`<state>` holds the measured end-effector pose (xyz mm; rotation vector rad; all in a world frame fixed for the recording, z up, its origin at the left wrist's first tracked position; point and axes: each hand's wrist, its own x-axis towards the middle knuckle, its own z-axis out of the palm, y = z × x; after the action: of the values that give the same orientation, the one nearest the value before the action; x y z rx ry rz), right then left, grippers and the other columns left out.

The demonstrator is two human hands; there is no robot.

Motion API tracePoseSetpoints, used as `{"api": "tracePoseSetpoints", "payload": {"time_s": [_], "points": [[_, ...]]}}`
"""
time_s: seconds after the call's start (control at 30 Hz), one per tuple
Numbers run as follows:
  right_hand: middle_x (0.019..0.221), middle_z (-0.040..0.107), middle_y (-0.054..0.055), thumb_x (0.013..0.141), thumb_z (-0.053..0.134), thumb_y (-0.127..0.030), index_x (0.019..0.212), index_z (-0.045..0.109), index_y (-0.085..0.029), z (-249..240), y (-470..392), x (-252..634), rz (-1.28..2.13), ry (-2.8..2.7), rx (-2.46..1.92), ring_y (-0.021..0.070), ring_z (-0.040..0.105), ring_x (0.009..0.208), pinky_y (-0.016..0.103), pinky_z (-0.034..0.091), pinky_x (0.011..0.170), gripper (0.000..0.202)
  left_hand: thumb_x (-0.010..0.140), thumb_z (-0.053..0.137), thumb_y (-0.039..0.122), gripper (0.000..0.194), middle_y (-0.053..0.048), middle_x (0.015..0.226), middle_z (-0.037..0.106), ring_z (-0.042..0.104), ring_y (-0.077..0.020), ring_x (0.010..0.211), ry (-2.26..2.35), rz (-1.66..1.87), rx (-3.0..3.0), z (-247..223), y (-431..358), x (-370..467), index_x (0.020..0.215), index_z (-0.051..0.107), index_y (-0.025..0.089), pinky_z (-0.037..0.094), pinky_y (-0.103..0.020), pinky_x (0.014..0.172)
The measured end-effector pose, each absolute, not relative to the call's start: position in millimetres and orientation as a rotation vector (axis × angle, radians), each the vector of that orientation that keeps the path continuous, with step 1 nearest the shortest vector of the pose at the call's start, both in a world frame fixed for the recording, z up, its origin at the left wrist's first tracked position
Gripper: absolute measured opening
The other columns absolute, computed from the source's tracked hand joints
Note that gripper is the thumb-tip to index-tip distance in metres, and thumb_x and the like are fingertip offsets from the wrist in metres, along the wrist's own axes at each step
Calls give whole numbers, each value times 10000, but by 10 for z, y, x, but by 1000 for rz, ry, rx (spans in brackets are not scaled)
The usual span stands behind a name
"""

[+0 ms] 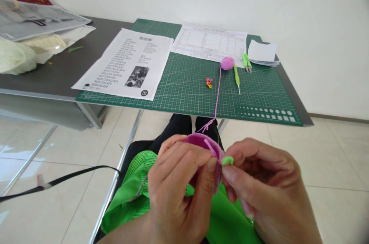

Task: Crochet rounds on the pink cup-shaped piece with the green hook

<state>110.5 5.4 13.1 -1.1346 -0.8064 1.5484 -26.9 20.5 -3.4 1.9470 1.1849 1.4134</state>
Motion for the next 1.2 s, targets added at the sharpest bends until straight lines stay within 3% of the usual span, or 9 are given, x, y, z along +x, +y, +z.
{"api": "tracePoseSetpoints", "payload": {"time_s": [0.2,0.4,0.6,0.87,1.2], "points": [[569,634,-82,731,753,-58,780,742,-274,122,54,1101,1448,-824,-1157,1,527,391,-10,387,361,221,824,576,-8,204,59,614,596,541,-105,549,1194,1395,1963,-17,212,-274,765,586,187,478,-346,844],[545,610,-70,802,704,-124,753,744,-258,121,79,1076,1346,-832,-1176,-6,473,367,7,380,355,147,841,560,-4,208,63,617,583,537,-97,564,1194,1360,1954,-3,201,-275,757,578,186,455,-335,894],[529,605,-85,714,727,-70,721,739,-253,142,69,1058,1344,-852,-1228,-8,460,394,31,408,408,183,847,558,-4,214,68,630,575,538,-96,582,1190,1358,1926,-37,196,-267,761,561,192,444,-330,894],[547,610,-69,726,694,-88,701,675,-210,216,67,1065,1289,-1102,-1368,25,469,425,71,345,359,126,874,577,15,199,54,708,598,566,-112,678,1230,1393,1883,-95,158,-258,810,570,203,434,-322,876],[541,596,-47,714,690,-114,681,648,-187,250,95,1040,1321,-1058,-1410,41,468,438,103,326,354,90,832,584,-5,235,56,630,608,579,-136,586,1254,1440,1927,-113,193,-248,771,566,221,489,-385,850]]}}
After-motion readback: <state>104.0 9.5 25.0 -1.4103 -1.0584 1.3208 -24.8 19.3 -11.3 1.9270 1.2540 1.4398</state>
